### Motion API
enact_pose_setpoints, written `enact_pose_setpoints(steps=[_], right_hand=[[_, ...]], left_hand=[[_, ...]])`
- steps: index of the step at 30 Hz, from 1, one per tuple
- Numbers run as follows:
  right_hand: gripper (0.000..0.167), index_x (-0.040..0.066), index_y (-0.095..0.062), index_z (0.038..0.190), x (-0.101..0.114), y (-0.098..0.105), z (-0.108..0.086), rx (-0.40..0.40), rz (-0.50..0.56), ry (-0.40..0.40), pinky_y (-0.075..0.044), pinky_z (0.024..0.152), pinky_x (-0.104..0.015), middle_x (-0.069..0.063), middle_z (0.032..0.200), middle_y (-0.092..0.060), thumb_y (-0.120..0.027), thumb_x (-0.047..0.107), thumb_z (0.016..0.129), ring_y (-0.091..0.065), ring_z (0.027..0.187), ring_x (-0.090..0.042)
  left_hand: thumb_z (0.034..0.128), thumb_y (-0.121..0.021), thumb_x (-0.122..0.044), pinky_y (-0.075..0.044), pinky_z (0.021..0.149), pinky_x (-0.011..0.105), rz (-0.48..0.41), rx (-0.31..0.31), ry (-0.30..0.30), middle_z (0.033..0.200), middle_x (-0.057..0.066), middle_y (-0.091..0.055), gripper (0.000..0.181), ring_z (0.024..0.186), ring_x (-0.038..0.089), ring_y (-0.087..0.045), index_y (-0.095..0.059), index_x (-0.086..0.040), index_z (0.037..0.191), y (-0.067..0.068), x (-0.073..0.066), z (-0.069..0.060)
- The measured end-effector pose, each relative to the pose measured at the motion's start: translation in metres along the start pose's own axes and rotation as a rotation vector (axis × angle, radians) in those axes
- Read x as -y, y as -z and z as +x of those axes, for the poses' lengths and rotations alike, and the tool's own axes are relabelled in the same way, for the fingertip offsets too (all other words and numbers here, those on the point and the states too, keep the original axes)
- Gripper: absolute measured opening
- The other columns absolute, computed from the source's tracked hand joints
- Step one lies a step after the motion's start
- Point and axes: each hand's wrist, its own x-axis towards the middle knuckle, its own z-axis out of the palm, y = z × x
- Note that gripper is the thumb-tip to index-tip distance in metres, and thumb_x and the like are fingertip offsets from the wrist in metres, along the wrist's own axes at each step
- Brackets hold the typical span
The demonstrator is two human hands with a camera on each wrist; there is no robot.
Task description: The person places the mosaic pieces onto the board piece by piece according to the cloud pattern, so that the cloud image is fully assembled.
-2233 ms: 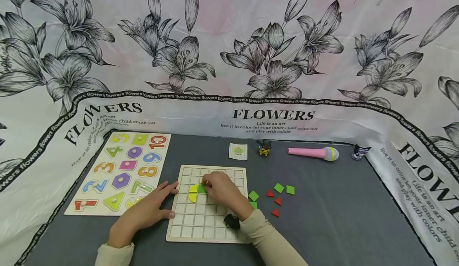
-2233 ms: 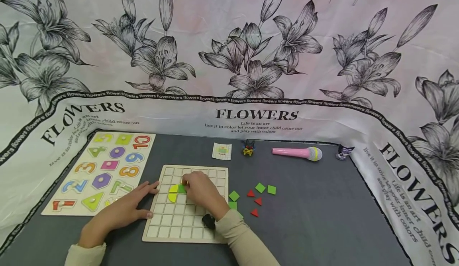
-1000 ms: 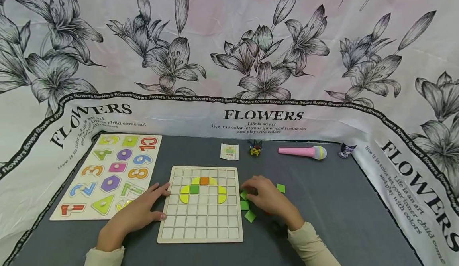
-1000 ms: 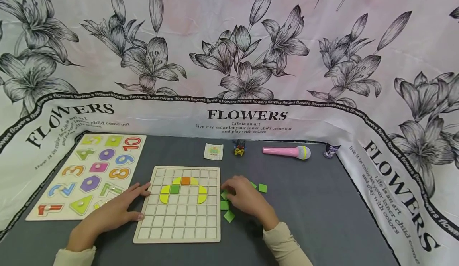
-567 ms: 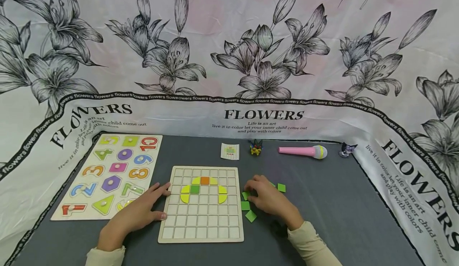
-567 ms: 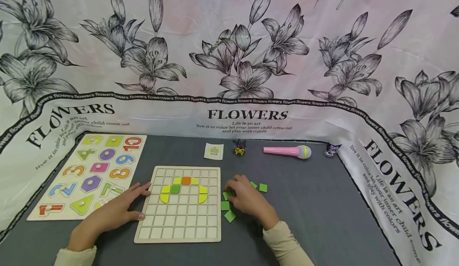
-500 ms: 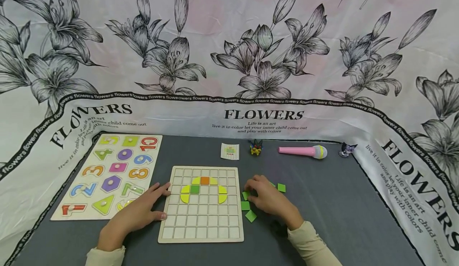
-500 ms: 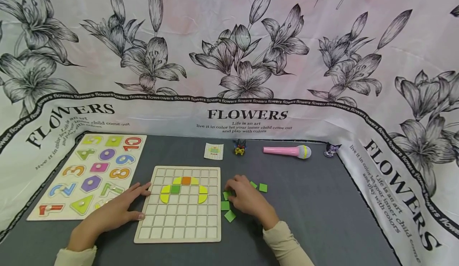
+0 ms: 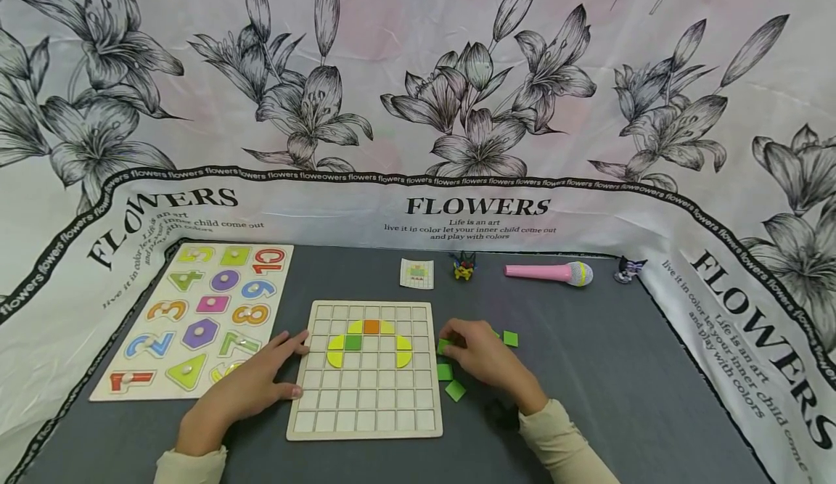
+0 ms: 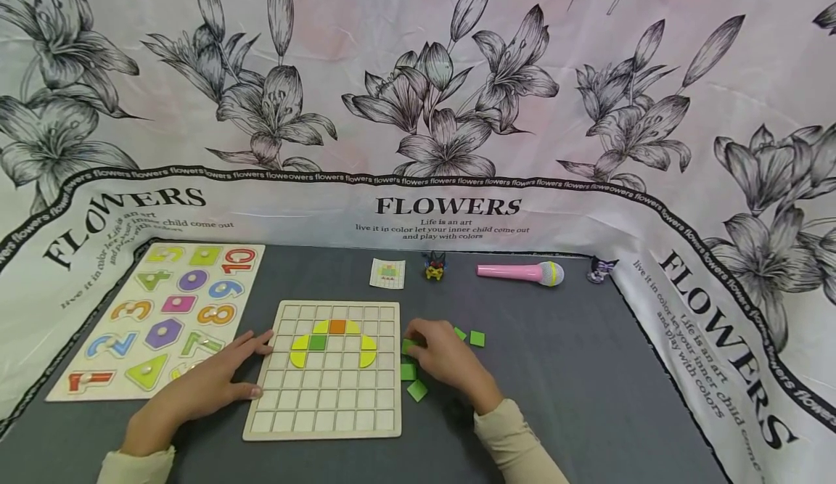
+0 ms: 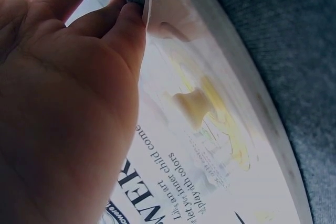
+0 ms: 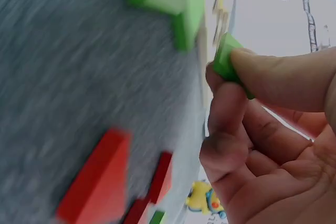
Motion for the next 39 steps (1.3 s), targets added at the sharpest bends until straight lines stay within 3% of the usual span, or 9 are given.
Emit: enact_pose_setpoints(steps=[8,15,21,25,32,39], right_hand=[[0.012,0.004,-0.078,0.112,0.011,-0.006,0.01,-0.021,0.094,0.036,-0.059,0.076,-0.033,-0.001,0.102,-0.076,-0.073,0.002,0.1,-0.071,0.088,-0.013],[0.016,0.006,-0.08,0.113,0.023,-0.015,0.024,-0.005,0.117,0.06,-0.058,0.077,-0.032,-0.002,0.108,-0.076,-0.071,0.0,0.101,-0.069,0.09,-0.012],[0.009,0.006,-0.078,0.106,0.038,-0.023,0.038,0.006,0.146,0.097,-0.057,0.077,-0.033,0.0,0.1,-0.074,-0.072,0.001,0.101,-0.066,0.085,-0.012],[0.002,0.004,-0.074,0.099,0.045,-0.031,0.049,0.016,0.139,0.116,-0.056,0.073,-0.031,0.001,0.091,-0.071,-0.075,0.002,0.099,-0.064,0.08,-0.01],[0.004,0.004,-0.074,0.096,0.056,-0.045,0.064,0.04,0.103,0.098,-0.053,0.07,-0.03,0.001,0.089,-0.07,-0.072,0.002,0.1,-0.061,0.076,-0.01],[0.007,0.005,-0.075,0.092,0.063,-0.055,0.075,0.017,0.032,0.099,-0.05,0.067,-0.029,0.0,0.085,-0.07,-0.075,-0.002,0.095,-0.057,0.072,-0.01]], left_hand=[[0.091,-0.087,-0.022,-0.034,0.114,0.073,-0.002,0.007,-0.003,0.168,0.026,-0.036,0.074,0.156,0.054,-0.023,-0.054,-0.007,0.155,0.0,0.001,0.0],[0.091,-0.087,-0.022,-0.032,0.115,0.073,-0.01,0.003,-0.014,0.167,0.025,-0.038,0.075,0.156,0.054,-0.023,-0.053,-0.005,0.156,-0.001,0.001,0.0],[0.0906,-0.088,-0.023,-0.032,0.115,0.073,-0.006,-0.003,-0.016,0.167,0.024,-0.038,0.075,0.156,0.054,-0.023,-0.054,-0.006,0.155,-0.001,0.002,0.0],[0.0907,-0.088,-0.023,-0.032,0.115,0.074,-0.007,-0.004,-0.02,0.166,0.024,-0.04,0.076,0.156,0.054,-0.023,-0.053,-0.005,0.156,-0.001,0.003,0.0],[0.0907,-0.088,-0.023,-0.032,0.116,0.073,-0.015,-0.008,-0.008,0.161,0.022,-0.048,0.085,0.156,0.053,-0.023,-0.045,-0.005,0.162,-0.002,0.002,0.0],[0.0908,-0.088,-0.023,-0.033,0.115,0.072,-0.013,-0.009,0.006,0.162,0.023,-0.046,0.085,0.156,0.052,-0.024,-0.045,-0.006,0.162,-0.001,0.001,-0.001]])
